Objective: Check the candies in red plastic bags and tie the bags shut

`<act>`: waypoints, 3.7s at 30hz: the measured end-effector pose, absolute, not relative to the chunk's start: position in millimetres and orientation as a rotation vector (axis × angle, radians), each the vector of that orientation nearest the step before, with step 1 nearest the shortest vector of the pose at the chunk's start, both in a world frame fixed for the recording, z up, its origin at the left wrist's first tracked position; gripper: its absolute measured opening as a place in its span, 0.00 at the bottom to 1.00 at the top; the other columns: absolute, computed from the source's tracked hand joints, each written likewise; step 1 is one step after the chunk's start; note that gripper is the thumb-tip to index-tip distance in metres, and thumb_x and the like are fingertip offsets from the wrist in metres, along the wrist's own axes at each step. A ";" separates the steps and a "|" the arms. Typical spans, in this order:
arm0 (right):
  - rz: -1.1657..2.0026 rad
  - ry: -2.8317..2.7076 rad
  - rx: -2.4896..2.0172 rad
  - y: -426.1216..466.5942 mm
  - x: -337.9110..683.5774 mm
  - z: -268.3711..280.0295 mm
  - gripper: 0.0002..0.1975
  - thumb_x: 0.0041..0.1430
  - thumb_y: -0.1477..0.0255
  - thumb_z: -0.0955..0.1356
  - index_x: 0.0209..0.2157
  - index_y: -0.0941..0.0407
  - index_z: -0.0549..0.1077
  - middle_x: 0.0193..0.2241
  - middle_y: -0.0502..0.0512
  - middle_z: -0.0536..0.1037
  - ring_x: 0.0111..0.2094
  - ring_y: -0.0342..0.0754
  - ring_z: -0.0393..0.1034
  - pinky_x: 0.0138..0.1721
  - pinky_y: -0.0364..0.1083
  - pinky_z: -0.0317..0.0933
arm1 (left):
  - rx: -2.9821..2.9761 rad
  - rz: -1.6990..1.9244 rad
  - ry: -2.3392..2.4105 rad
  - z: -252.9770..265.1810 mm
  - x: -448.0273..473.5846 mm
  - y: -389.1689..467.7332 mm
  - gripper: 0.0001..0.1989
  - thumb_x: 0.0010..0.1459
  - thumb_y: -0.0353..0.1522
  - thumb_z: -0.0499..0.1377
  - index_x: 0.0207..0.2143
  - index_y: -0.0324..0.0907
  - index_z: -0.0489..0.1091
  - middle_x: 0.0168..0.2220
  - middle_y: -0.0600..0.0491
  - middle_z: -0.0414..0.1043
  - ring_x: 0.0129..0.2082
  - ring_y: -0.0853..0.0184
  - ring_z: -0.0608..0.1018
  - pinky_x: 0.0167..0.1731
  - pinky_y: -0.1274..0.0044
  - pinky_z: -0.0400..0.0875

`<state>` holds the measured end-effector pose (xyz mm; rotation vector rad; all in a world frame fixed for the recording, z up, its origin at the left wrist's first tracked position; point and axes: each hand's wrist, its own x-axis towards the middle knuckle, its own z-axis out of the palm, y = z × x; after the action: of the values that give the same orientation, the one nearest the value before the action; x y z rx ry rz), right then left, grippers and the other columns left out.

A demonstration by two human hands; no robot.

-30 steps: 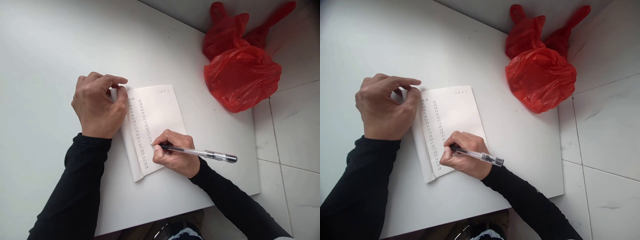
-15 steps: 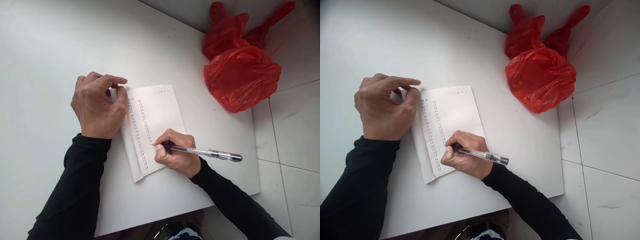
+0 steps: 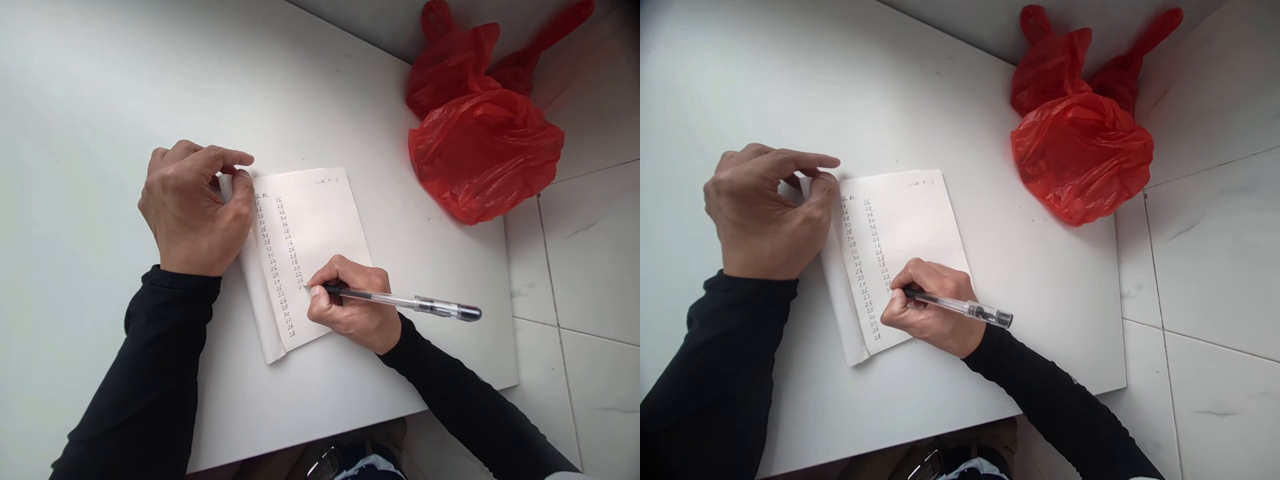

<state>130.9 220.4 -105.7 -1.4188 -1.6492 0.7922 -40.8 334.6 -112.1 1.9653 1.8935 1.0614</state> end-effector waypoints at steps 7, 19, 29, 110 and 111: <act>0.789 -1.634 -1.445 220.3 130.6 -104.4 0.05 0.51 0.77 0.66 0.27 0.53 0.70 0.19 0.42 0.69 0.19 0.38 0.63 0.22 0.39 0.62 | 1.957 1.054 1.898 -111.9 -41.0 334.9 0.13 0.57 0.30 0.60 0.42 0.48 0.81 0.37 0.54 0.77 0.42 0.59 0.77 0.53 0.62 0.71; 0.846 -1.529 -1.386 217.7 133.0 -106.2 0.05 0.51 0.79 0.67 0.28 0.54 0.71 0.20 0.42 0.70 0.18 0.37 0.62 0.21 0.38 0.60 | 1.966 1.069 1.866 -111.0 -40.4 334.7 0.13 0.59 0.29 0.59 0.42 0.43 0.82 0.37 0.50 0.78 0.39 0.59 0.75 0.55 0.59 0.70; 1.116 -1.324 -1.409 213.4 136.0 -108.5 0.14 0.67 0.65 0.64 0.26 0.53 0.66 0.22 0.47 0.69 0.23 0.43 0.64 0.25 0.43 0.60 | 1.905 1.109 1.867 -115.5 -44.9 336.7 0.11 0.58 0.28 0.61 0.40 0.49 0.81 0.34 0.52 0.76 0.40 0.57 0.74 0.36 0.67 0.68; -0.046 -1.257 -1.785 280.5 349.2 -43.3 0.17 0.58 0.64 0.64 0.43 0.58 0.76 0.43 0.65 0.81 0.45 0.58 0.74 0.51 0.60 0.66 | 1.241 1.342 1.660 -130.5 -74.9 209.5 0.15 0.64 0.40 0.61 0.49 0.42 0.76 0.37 0.51 0.78 0.38 0.63 0.78 0.43 0.66 0.74; -0.049 -1.252 -1.743 273.8 344.7 -35.9 0.17 0.59 0.65 0.63 0.44 0.57 0.76 0.43 0.64 0.81 0.45 0.57 0.75 0.50 0.59 0.68 | 1.241 1.350 1.657 -130.3 -74.5 209.5 0.15 0.64 0.40 0.61 0.48 0.42 0.77 0.37 0.51 0.78 0.37 0.63 0.78 0.42 0.67 0.74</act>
<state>344.7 273.8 -35.9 -1.7428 -1.2524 -0.0490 -74.5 209.5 -130.3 1.2413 1.6569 1.3503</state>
